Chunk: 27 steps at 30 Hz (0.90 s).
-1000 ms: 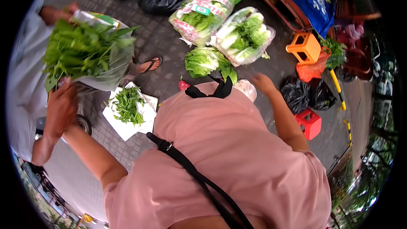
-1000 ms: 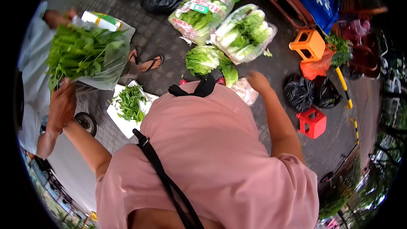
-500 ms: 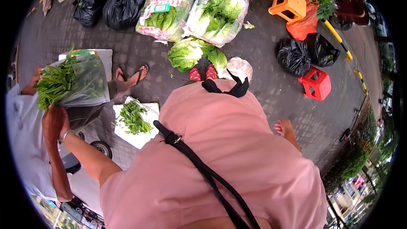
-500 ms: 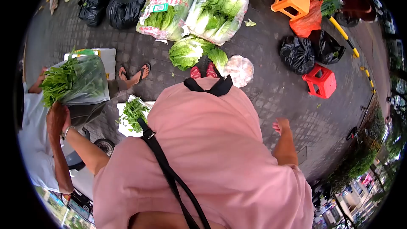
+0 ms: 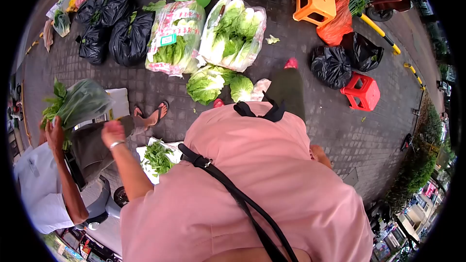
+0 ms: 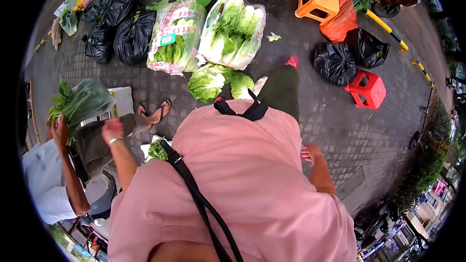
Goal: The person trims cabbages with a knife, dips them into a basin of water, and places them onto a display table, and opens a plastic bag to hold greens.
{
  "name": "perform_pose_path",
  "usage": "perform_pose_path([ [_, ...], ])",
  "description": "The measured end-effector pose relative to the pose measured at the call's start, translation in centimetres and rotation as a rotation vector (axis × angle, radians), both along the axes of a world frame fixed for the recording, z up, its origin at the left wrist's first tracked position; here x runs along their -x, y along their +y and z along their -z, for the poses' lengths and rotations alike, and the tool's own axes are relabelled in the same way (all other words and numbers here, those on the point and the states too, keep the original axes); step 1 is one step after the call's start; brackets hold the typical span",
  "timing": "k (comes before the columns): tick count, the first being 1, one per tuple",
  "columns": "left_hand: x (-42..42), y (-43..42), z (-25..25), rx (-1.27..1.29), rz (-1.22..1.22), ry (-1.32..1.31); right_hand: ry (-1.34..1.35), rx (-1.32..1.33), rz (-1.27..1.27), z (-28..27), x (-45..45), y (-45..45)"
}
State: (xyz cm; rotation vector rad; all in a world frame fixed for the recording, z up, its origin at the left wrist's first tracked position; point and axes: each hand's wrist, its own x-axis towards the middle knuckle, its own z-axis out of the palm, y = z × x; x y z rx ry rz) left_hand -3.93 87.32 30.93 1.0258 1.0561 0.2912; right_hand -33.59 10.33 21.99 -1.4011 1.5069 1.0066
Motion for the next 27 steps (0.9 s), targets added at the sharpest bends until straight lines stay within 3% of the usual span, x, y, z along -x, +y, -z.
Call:
perform_pose_path([
  [1,0.1,-4.5,1.6,-0.001,0.252,0.212,-0.003,0.024,0.026,0.4,-0.8,-1.2],
  [2,1.1,-4.9,6.6,0.177,0.508,0.242,-0.002,-0.011,0.022,0.8,-1.6,-2.9],
  [4,3.8,-5.7,18.2,-0.157,0.607,0.574,-0.02,-0.08,0.01,1.4,-4.6,-6.8],
  [6,4.7,-13.3,17.8,-0.198,0.76,0.877,-0.035,-0.13,0.153,6.6,-3.6,-13.8],
  [8,5.4,-19.6,15.8,-0.023,0.587,0.805,-0.016,-0.12,0.324,12.1,-1.2,-21.7],
  [9,6.6,-21.8,15.0,-0.006,0.645,0.816,0.003,-0.111,0.416,14.8,-0.5,-26.0],
  [10,6.3,-23.5,14.5,-0.002,0.71,0.825,-0.049,0.007,0.25,10.7,-4.2,-26.9],
  [12,4.7,-32.3,7.1,-0.031,0.682,1.005,-0.039,0.043,0.204,8.1,-10.7,-32.7],
  [16,6.8,-39.6,4.3,0.077,0.592,1.074,0.021,0.148,0.073,5.1,-20.0,-41.5],
  [18,8.7,-41.9,5.1,0.104,0.58,1.089,-0.129,0.249,0.099,5.0,-26.8,-43.5],
  [21,9.5,-45.9,7.1,0.158,0.589,1.093,-0.31,0.147,-0.139,4.7,-38.0,-43.3],
  [23,9.3,-48.6,8.4,0.172,0.537,1.09,-0.539,0.003,-0.103,5.6,-43.9,-42.3],
  [27,6.4,-52.1,11.6,0.175,0.537,0.968,-0.676,-0.194,-0.506,5.9,-54.7,-38.0],
])
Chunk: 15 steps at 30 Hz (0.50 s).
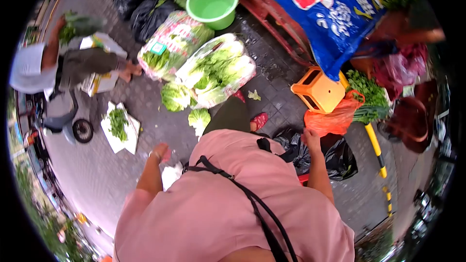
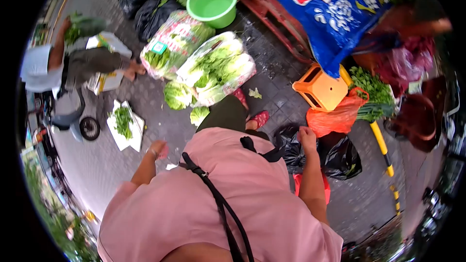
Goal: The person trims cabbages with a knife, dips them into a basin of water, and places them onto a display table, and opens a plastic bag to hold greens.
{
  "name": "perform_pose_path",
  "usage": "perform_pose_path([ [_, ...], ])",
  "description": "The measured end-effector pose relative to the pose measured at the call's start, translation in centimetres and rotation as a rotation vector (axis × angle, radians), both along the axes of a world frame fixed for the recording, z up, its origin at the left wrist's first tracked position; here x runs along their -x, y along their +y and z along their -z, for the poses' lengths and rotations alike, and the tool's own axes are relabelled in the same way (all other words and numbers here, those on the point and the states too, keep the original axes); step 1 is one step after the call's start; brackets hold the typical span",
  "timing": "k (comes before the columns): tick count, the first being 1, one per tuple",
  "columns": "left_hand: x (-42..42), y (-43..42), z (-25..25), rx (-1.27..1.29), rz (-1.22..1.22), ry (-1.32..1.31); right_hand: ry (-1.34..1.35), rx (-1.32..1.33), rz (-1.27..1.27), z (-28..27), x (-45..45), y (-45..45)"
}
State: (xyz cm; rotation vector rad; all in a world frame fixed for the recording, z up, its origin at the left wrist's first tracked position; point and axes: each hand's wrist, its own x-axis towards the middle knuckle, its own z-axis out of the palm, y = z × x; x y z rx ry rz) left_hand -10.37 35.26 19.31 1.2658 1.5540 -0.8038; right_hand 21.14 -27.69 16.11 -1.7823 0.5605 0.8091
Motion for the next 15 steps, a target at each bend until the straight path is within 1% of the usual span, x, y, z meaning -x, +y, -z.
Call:
perform_pose_path([
  [1,-1.8,-1.3,0.1,-0.024,-0.024,-0.017,0.017,0.0,0.001,0.4,-1.6,1.1],
  [3,-2.8,-2.2,2.8,-0.06,-0.018,-0.103,0.05,0.013,-0.006,0.2,-4.6,2.9],
  [4,-4.3,-3.1,3.0,-0.087,0.024,-0.126,0.13,-0.018,-0.044,0.0,-6.1,3.2],
  [5,-6.2,-4.1,2.8,-0.114,0.07,-0.155,0.151,0.01,-0.127,0.2,-7.0,3.1],
  [7,-8.3,-5.6,4.0,-0.113,0.021,-0.183,0.182,0.066,-0.291,1.8,-9.3,2.3],
  [8,-9.3,-6.4,4.0,-0.099,0.023,-0.197,0.144,0.196,-0.334,1.2,-10.3,3.0],
  [9,-10.2,-7.3,3.7,-0.083,0.026,-0.21,0.122,0.262,-0.465,1.4,-11.6,2.4],
  [10,-11.3,-7.8,3.5,-0.077,0.034,-0.232,0.088,0.317,-0.593,2.7,-13.8,1.7],
  [11,-12.2,-8.3,3.3,-0.085,-0.012,-0.264,0.048,0.367,-0.716,4.3,-16.5,1.4],
  [12,-13.0,-9.0,3.0,-0.089,-0.053,-0.292,-0.083,0.511,-0.887,5.9,-19.2,1.7],
  [13,-13.4,-9.5,3.4,-0.089,-0.091,-0.314,-0.283,0.542,-1.022,6.8,-21.8,3.0],
  [14,-13.5,-9.8,4.3,-0.071,-0.133,-0.306,-0.389,0.544,-1.07,6.7,-24.1,6.0],
  [15,-13.7,-10.1,5.1,-0.063,-0.132,-0.295,-0.351,0.568,-1.092,3.2,-26.0,12.6],
])
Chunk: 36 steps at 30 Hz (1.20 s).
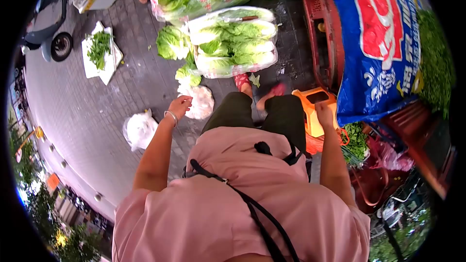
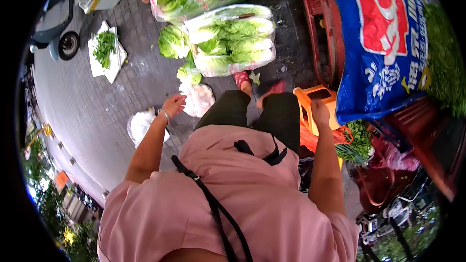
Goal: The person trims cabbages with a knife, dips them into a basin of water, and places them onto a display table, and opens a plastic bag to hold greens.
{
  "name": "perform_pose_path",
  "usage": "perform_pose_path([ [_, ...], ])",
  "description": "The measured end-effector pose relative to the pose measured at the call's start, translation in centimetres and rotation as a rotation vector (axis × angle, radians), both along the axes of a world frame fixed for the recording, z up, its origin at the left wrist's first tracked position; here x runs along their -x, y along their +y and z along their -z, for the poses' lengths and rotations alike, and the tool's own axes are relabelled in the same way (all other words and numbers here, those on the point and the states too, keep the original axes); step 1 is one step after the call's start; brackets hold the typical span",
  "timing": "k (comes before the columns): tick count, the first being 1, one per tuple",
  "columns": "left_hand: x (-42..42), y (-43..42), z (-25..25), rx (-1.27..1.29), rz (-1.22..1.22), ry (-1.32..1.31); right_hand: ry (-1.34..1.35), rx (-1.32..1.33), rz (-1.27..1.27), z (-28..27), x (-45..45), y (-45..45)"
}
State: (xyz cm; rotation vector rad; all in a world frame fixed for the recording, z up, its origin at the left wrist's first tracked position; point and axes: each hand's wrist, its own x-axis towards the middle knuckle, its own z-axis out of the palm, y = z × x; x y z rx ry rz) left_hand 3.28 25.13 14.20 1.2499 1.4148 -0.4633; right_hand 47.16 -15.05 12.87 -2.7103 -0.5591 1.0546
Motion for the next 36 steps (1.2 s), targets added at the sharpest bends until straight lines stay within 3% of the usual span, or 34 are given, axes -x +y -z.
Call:
perform_pose_path([
  [2,-1.1,-0.4,1.8,0.027,-0.009,0.022,-0.076,-0.258,-0.183,1.7,-3.3,7.7],
  [6,-3.6,-1.9,8.5,-0.075,0.006,-0.009,0.008,-0.443,-0.415,7.2,-6.1,23.9],
  [10,-11.0,-2.4,11.2,-0.003,-0.109,-0.042,0.074,-0.238,-0.632,15.8,-5.8,34.9],
  [13,-15.1,-3.6,15.4,-0.001,-0.206,-0.1,-0.035,0.006,-0.696,20.9,-5.5,38.5],
  [16,-19.2,-4.7,17.8,0.107,-0.399,-0.13,-0.096,-0.012,-0.676,23.2,-6.4,40.3],
  [17,-20.8,-4.7,18.5,0.15,-0.439,-0.106,-0.144,-0.175,-0.62,23.2,-6.6,40.6],
  [21,-26.7,-4.7,22.5,0.252,-0.607,-0.108,-0.181,-0.611,-0.775,26.2,-8.6,42.5],
  [24,-31.1,-4.1,22.9,0.344,-0.799,-0.117,-0.046,-0.57,-1.065,25.8,-8.4,44.4],
  [25,-32.3,-3.9,23.4,0.379,-0.894,-0.148,-0.134,-0.624,-1.197,25.9,-8.3,45.1],
  [29,-36.3,-4.0,25.7,0.498,-1.218,-0.254,0.367,-0.119,-1.087,24.0,-9.5,48.1],
  [33,-38.8,-4.7,28.3,0.547,-1.481,-0.261,0.401,-0.383,-0.755,23.7,-12.4,43.8],
  [36,-39.8,-5.1,28.3,0.56,-1.612,-0.337,0.604,-0.293,-0.429,21.9,-13.2,37.9],
])
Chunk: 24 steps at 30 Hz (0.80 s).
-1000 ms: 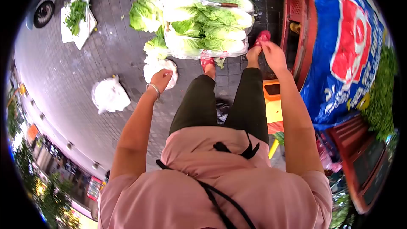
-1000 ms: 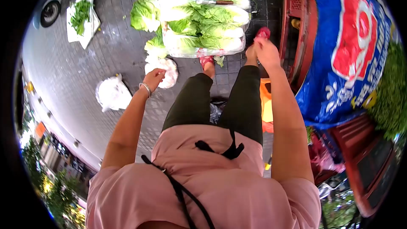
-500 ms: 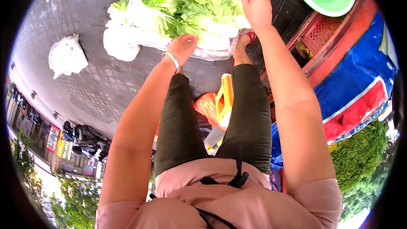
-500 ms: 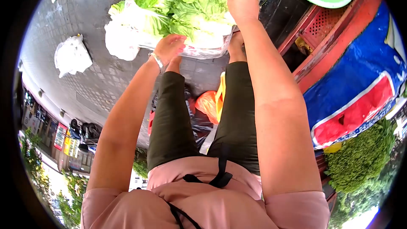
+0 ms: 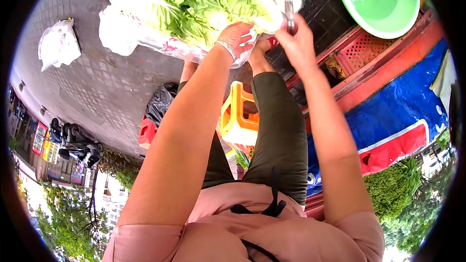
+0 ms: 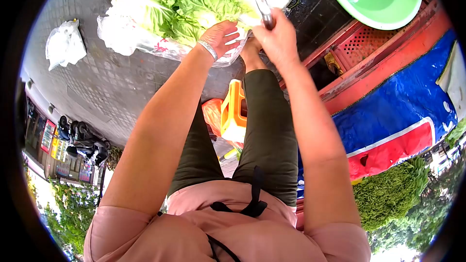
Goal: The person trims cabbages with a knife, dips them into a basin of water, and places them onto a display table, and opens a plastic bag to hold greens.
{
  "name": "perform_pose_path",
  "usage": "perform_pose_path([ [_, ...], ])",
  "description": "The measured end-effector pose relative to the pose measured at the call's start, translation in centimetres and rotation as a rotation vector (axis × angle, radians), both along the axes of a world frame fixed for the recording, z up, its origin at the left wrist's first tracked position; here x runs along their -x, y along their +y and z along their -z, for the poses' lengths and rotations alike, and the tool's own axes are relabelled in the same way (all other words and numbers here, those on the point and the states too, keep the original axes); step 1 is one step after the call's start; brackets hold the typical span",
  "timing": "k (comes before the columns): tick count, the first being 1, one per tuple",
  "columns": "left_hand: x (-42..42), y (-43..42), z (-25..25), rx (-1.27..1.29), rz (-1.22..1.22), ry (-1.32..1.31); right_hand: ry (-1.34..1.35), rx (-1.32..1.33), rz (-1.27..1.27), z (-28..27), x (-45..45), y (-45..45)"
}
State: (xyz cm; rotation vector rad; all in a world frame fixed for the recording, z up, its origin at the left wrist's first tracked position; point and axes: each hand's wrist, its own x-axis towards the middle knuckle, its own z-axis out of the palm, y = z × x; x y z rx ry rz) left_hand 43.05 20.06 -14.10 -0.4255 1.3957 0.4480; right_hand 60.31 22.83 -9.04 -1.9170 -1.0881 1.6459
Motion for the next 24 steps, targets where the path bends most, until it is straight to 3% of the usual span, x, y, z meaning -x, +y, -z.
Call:
perform_pose_path([
  [2,-0.8,-0.2,0.5,0.0,-0.031,-0.006,-0.068,0.155,0.088,1.7,0.0,-3.5],
  [5,-1.6,-0.4,1.3,-0.011,-0.046,-0.051,-0.329,-0.224,-0.043,4.5,-0.2,-4.9],
  [8,-2.3,-0.5,2.2,-0.039,-0.057,-0.06,-0.38,-0.381,-0.081,6.5,-0.2,-3.7],
  [12,-2.8,-0.9,2.8,-0.072,-0.107,-0.049,0.002,0.172,0.15,6.6,-0.1,-2.2],
  [19,-1.5,0.4,-2.7,-0.216,0.055,0.045,0.15,0.284,0.137,3.7,-1.0,-2.7],
  [24,0.9,-1.8,-1.6,-0.255,0.118,0.216,0.095,0.16,-0.005,-0.2,1.9,-4.7],
])
